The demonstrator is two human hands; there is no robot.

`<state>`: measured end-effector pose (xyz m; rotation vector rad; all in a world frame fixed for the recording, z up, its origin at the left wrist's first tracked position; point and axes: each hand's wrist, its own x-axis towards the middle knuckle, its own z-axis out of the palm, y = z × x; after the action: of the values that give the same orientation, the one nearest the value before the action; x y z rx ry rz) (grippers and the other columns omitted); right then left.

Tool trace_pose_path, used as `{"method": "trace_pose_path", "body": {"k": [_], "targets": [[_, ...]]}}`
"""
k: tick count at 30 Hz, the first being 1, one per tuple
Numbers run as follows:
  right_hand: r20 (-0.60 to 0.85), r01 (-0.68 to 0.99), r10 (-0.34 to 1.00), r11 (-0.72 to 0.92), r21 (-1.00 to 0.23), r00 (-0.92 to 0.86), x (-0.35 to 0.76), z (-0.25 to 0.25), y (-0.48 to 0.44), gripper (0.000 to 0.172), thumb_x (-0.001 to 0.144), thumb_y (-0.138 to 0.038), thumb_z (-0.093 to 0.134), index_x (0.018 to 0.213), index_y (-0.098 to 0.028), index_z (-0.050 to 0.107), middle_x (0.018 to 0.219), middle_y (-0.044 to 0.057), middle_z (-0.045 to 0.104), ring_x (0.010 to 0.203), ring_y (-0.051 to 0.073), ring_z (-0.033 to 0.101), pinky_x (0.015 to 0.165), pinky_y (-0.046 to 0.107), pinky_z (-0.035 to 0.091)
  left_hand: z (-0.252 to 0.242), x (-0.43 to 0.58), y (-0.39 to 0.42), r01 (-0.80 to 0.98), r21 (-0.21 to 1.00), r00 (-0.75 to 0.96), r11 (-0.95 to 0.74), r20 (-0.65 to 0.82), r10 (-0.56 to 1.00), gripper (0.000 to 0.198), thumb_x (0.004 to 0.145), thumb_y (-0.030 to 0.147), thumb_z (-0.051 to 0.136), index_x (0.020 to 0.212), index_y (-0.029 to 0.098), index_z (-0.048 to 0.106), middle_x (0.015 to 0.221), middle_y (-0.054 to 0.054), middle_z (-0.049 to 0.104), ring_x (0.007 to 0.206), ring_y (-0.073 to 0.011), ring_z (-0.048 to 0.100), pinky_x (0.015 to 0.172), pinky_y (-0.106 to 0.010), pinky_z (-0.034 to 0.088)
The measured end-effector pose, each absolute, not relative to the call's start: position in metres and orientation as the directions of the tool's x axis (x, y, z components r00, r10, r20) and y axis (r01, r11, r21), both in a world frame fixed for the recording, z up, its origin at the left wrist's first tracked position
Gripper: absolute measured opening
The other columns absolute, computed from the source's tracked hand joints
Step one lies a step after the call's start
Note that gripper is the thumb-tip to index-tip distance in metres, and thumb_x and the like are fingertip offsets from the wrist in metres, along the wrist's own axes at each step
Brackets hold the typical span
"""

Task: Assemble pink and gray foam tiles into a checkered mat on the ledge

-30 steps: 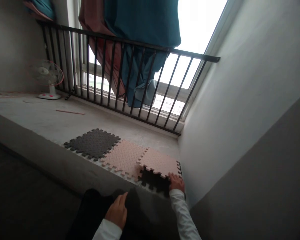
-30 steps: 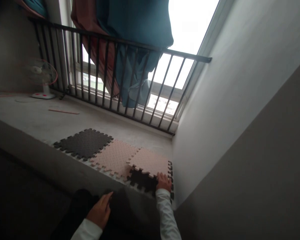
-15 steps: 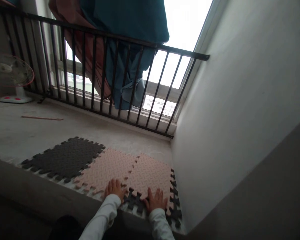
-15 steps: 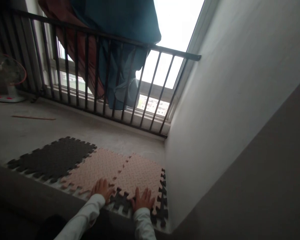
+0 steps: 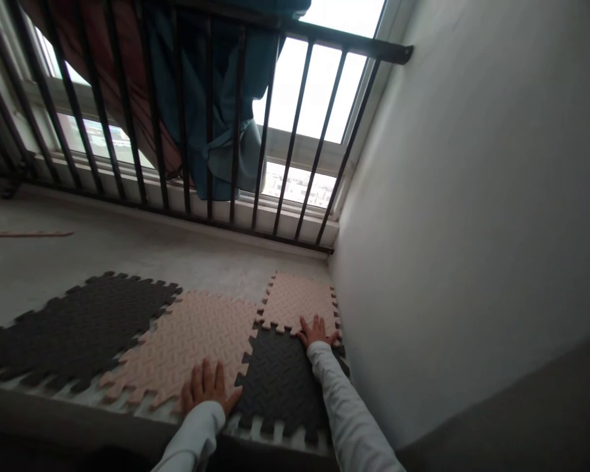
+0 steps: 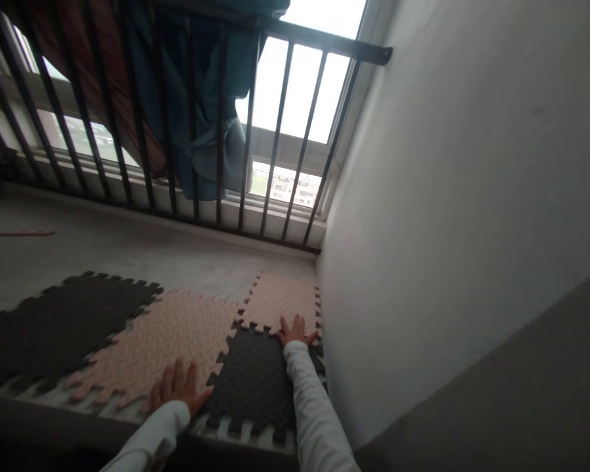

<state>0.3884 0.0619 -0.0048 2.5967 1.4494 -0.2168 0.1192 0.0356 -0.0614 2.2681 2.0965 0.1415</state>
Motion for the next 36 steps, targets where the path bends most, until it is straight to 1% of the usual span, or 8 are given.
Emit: {"method": "trace_pose_path", "body": {"k": [2,8,23,30,36], "targets": [[-0.221,0.847,0.820,-0.527,0.070,0.528,0.394,-0.004,0.075,0.046,0.080,-0.056,0.017,0.125,-0.047,0.012,0.141,0.003,0.006,0.127,0.024,0.002,0.083,0.068,0.007,-0.060,0.119,0.034,0.992,0.100,0.078,-0.082,0.043,0.996,0.069,0.065,0.056,0.046,0.123,0.020,0.038,0.136,-0.012,0.026,0.124,-0.0310,0.016,0.098,-0.049,0.008],[-0.262,0.853,0.816,-0.517,0.066,0.515,0.410,-0.004,0.100,0.046,0.080,-0.056,0.016,0.125,-0.048,0.010,0.141,0.001,0.003,0.127,0.023,0.001,0.084,0.068,0.008,-0.052,0.123,0.031,0.999,0.030,0.034,-0.035,0.042,0.999,0.067,0.065,0.055,0.048,0.123,0.022,0.038,0.136,-0.010,0.027,0.124,-0.0299,0.016,0.099,-0.047,0.007],[-0.277,0.867,0.828,-0.497,0.042,0.488,0.427,-0.001,0.121,0.047,0.079,-0.056,0.019,0.125,-0.048,0.011,0.141,0.001,0.003,0.127,0.021,0.001,0.087,0.065,0.009,-0.046,0.123,0.031,0.990,0.136,0.033,-0.031,-0.007,0.999,0.067,0.066,0.049,0.049,0.125,0.021,0.035,0.137,-0.011,0.024,0.125,-0.0306,0.012,0.099,-0.048,0.005],[-0.278,0.871,0.832,-0.490,0.039,0.481,0.429,0.000,0.126,0.047,0.079,-0.056,0.019,0.125,-0.048,0.009,0.141,0.000,0.002,0.127,0.021,0.001,0.089,0.063,0.007,-0.040,0.123,0.029,0.994,0.108,0.037,-0.033,-0.029,0.999,0.067,0.066,0.050,0.047,0.125,0.020,0.034,0.137,-0.012,0.023,0.125,-0.0306,0.012,0.099,-0.048,0.005],[-0.275,0.888,0.846,-0.453,0.084,0.457,0.439,-0.010,0.134,0.050,0.079,-0.057,0.016,0.127,-0.045,0.005,0.141,-0.001,0.003,0.127,0.022,0.000,0.092,0.059,0.001,-0.046,0.123,0.029,0.997,0.071,0.025,-0.026,0.023,0.999,0.066,0.065,0.050,0.048,0.124,0.022,0.037,0.136,-0.010,0.026,0.125,-0.0293,0.015,0.099,-0.047,0.008]]}}
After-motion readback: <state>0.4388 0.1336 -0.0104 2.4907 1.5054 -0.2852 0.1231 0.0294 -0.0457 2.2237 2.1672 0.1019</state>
